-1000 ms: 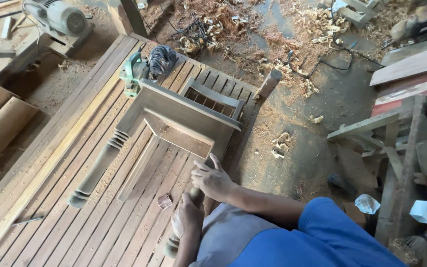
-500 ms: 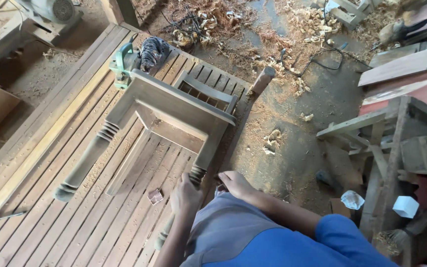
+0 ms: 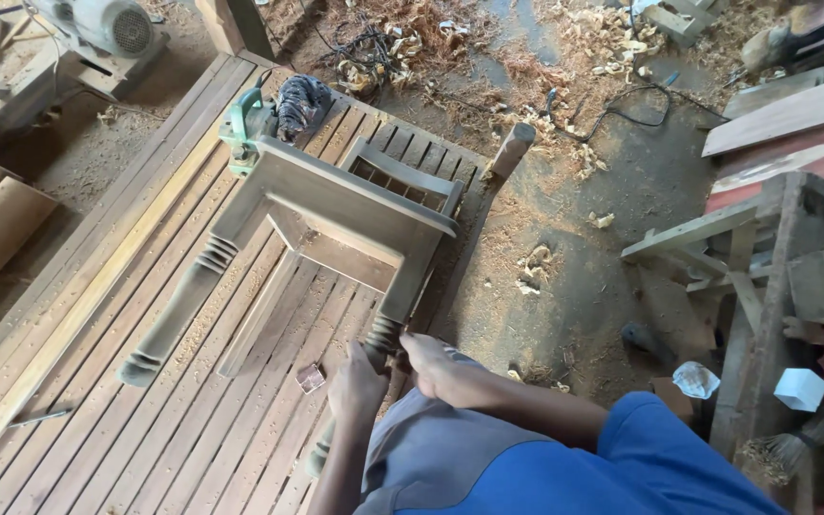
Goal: The person sands a wooden chair frame using a sanding block. They work on the legs, armrests, and backrest, frequently repositioning the chair on a wooden workbench to access different surfaces.
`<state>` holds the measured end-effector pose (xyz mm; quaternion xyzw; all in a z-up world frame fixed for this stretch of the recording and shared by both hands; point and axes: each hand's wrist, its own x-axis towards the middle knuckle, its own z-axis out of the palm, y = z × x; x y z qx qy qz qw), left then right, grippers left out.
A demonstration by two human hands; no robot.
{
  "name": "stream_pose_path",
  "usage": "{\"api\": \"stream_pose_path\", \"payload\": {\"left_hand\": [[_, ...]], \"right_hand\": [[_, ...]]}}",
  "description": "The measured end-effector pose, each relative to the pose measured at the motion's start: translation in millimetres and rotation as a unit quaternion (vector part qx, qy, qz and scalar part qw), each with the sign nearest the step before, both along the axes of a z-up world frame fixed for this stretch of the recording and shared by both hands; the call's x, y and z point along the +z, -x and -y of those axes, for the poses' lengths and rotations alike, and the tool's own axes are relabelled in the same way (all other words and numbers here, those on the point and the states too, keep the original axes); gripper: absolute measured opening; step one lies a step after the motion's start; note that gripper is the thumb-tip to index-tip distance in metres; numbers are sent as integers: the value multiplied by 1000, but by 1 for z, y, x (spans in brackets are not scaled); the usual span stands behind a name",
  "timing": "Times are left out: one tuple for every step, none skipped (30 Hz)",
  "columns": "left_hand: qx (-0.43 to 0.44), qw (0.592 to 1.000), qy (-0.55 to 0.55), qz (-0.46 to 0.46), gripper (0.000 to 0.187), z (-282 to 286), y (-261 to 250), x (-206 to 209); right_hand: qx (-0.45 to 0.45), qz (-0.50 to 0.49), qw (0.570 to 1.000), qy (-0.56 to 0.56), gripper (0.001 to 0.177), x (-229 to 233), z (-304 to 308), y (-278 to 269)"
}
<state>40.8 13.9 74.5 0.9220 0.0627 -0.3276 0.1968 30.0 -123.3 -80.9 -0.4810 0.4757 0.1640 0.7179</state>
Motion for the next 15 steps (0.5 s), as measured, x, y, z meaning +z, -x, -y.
{"api": "stream_pose_path", "payload": {"left_hand": [[-2,1000,2,0,57,0,-1,-2],[-1,1000,-5,4,54,0,1,-3],[0,1000,-12,7,51,0,1,-5],[2,1000,-11,6,51,0,2,-2],[3,1000,-7,4,52,0,1,2],[8,1000,-3,2,53,-1,2,6],[14,1000,-3,1,53,2,-1,16],[15,1000,4,-7,53,2,-1,25],[16,1000,11,-14,53,3,-1,35],[18,1000,9,-16,53,3,0,38],[20,999,38,10,55,4,2,42],[20,997,69,38,57,7,3,46],[18,997,69,38,57,11,0,37],[-1,996,60,68,55,15,-4,28],[-21,994,50,98,54,19,-8,19]], "right_hand": [[-2,0,1000,2,47,-6,-3,-2],[-25,3,999,-20,46,-12,-6,-2],[-48,5,998,-41,46,-18,-9,-3],[-46,4,998,-40,46,-7,-7,4],[-60,13,997,-54,46,4,-5,10],[-70,21,995,-68,46,14,-4,16],[-65,19,995,-68,46,56,3,17],[-45,52,995,-78,33,97,7,23],[-25,86,992,-88,21,138,13,28],[-23,84,992,-89,21,170,17,22],[-20,120,989,-83,27,202,23,16],[-20,158,984,-75,33,234,30,10],[-21,158,984,-75,33,227,43,3],[-12,194,978,-69,35,220,57,-4],[-2,230,971,-63,37,213,71,-12]]}}
